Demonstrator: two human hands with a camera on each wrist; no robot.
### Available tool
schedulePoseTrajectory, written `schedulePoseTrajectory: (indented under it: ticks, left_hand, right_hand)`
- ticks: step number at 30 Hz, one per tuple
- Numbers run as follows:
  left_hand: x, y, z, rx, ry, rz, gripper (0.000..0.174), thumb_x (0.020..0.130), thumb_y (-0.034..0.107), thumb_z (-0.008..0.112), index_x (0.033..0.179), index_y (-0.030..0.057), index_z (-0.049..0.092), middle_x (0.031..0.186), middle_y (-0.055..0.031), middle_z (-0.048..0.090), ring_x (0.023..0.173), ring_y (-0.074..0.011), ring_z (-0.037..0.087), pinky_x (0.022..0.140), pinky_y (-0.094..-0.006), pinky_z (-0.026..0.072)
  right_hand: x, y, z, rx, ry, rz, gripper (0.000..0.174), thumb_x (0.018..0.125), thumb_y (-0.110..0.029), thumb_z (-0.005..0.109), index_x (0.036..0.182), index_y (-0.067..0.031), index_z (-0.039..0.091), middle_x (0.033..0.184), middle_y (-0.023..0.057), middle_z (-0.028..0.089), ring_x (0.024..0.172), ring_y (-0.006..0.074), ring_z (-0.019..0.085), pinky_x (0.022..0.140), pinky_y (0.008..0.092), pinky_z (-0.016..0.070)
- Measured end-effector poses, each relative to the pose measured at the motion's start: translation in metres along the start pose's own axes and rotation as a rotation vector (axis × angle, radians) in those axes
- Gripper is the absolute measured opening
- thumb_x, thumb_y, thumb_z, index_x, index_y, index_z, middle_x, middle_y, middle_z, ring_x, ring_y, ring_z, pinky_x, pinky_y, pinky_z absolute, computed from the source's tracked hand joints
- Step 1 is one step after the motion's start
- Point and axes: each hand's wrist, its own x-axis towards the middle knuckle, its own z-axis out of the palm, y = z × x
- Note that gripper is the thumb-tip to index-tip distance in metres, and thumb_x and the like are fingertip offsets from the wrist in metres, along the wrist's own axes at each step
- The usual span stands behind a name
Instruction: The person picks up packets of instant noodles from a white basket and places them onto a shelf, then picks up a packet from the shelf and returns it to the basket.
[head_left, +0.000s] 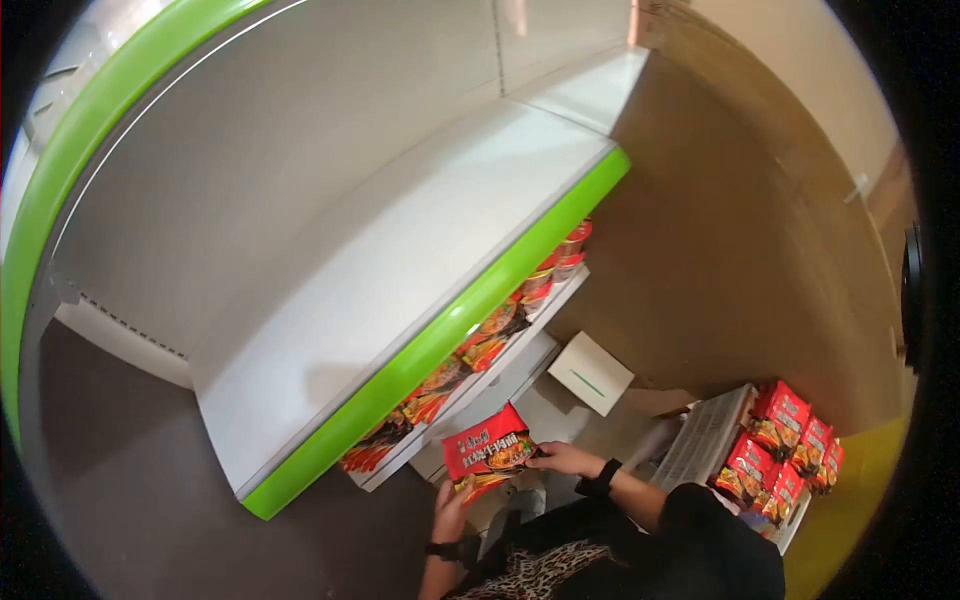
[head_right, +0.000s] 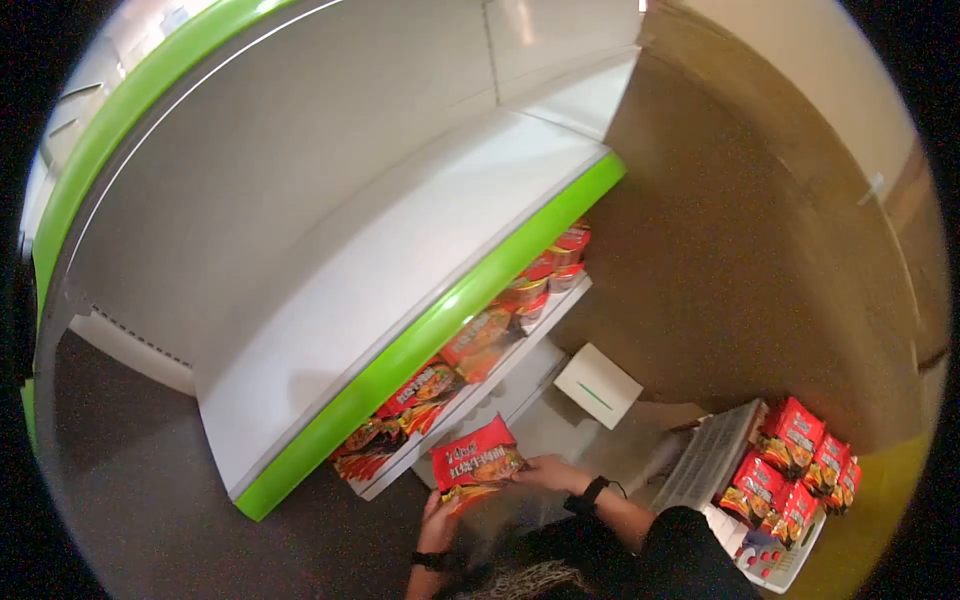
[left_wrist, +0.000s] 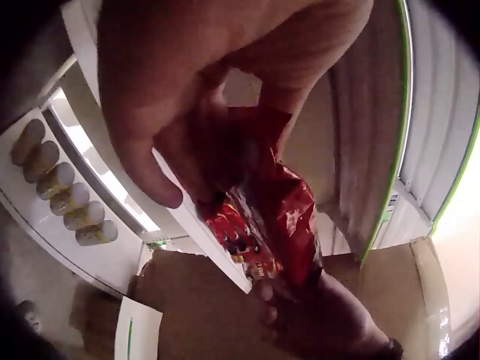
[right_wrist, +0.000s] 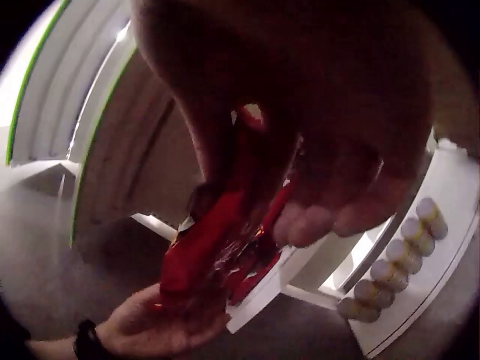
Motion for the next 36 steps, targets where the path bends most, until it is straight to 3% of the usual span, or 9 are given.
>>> schedulePoseTrajectory:
  ticks: [2,3,7,9,13,15,24,29,36]
  left_hand:
    - [-0.002,0.002,0.01,0.103,-0.062,0.014,0.017,0.081,0.001,0.051,0.097,-0.0001,0.047,0.1,-0.008,0.054,0.094,-0.015,0.052,0.082,-0.0283,0.0412]
    - [-0.004,0.009,0.023,0.178,-0.088,0.014,0.018,0.08,0.001,0.051,0.098,-0.0001,0.047,0.1,-0.0076,0.054,0.092,-0.0142,0.052,0.082,-0.0274,0.0412]
    - [0.007,0.015,0.044,0.326,-0.232,0.004,0.02,0.08,0.001,0.051,0.099,0.0003,0.046,0.097,-0.0064,0.055,0.088,-0.0118,0.052,0.079,-0.0253,0.041]
    - [0.011,0.019,0.059,0.309,-0.297,-0.005,0.021,0.08,0.0,0.051,0.1,0.001,0.045,0.096,-0.0067,0.054,0.088,-0.012,0.052,0.079,-0.0254,0.0402]
    - [0.017,0.015,0.102,0.333,-0.424,-0.092,0.02,0.08,0.0,0.05,0.099,0.0012,0.045,0.096,-0.0069,0.054,0.089,-0.0126,0.051,0.081,-0.0266,0.0393]
    - [0.025,0.007,0.116,0.409,-0.517,-0.135,0.024,0.08,0.0,0.049,0.103,0.0005,0.044,0.101,-0.0078,0.053,0.093,-0.0146,0.05,0.084,-0.0291,0.0386]
    - [0.018,-0.04,0.188,0.507,-0.713,-0.279,0.026,0.08,0.001,0.049,0.106,-0.001,0.043,0.106,-0.0104,0.052,0.098,-0.0164,0.05,0.086,-0.0299,0.0381]
    - [-0.008,-0.075,0.237,0.514,-0.744,-0.337,0.016,0.08,0.0,0.051,0.095,0.0022,0.046,0.098,-0.0069,0.055,0.089,-0.0112,0.051,0.08,-0.026,0.0401]
    - [-0.046,-0.16,0.3,0.631,-0.823,-0.375,0.014,0.08,0.0,0.052,0.093,0.0026,0.047,0.095,-0.0066,0.056,0.088,-0.0113,0.053,0.078,-0.0248,0.0407]
  right_hand:
    - [-0.015,0.029,-0.003,-0.175,0.012,0.085,0.04,0.082,-0.036,0.054,0.104,-0.0024,0.056,0.09,0.0038,0.06,0.082,0.0104,0.049,0.075,0.026,0.0396]
    - [-0.03,0.021,-0.005,-0.194,0.039,0.081,0.044,0.083,-0.043,0.049,0.104,-0.0049,0.057,0.095,0.0119,0.059,0.086,0.0188,0.053,0.076,0.0296,0.0406]
    - [-0.079,0.001,-0.002,-0.038,0.233,0.069,0.047,0.084,-0.045,0.045,0.106,-0.0048,0.056,0.097,0.0106,0.058,0.084,0.0191,0.052,0.075,0.0302,0.0413]
    - [-0.099,-0.008,0.005,0.173,0.414,0.114,0.043,0.086,-0.04,0.045,0.104,-0.0029,0.055,0.088,0.0022,0.059,0.075,0.0084,0.051,0.069,0.0234,0.0404]
    - [-0.122,0.039,0.005,0.348,0.622,0.2,0.041,0.088,-0.039,0.042,0.102,-0.002,0.055,0.085,0.0015,0.058,0.07,0.0078,0.052,0.064,0.0211,0.0412]
    - [-0.144,0.025,0.002,0.547,0.701,0.157,0.038,0.089,-0.034,0.042,0.101,-0.0002,0.054,0.084,0.0025,0.058,0.069,0.0093,0.053,0.063,0.0218,0.043]
    - [-0.24,0.019,-0.011,0.593,1.081,-0.139,0.029,0.088,-0.014,0.042,0.112,0.0004,0.05,0.091,0.0026,0.058,0.072,0.0083,0.054,0.066,0.0224,0.0446]
    - [-0.294,0.057,-0.024,0.661,1.039,-0.112,0.032,0.087,-0.01,0.041,0.117,-0.0012,0.046,0.094,0.0059,0.059,0.074,0.0093,0.056,0.069,0.0217,0.0457]
    - [-0.386,0.131,-0.049,0.73,1.113,-0.002,0.019,0.085,-0.008,0.045,0.099,0.0043,0.05,0.083,0.007,0.057,0.072,0.0119,0.057,0.065,0.0243,0.0476]
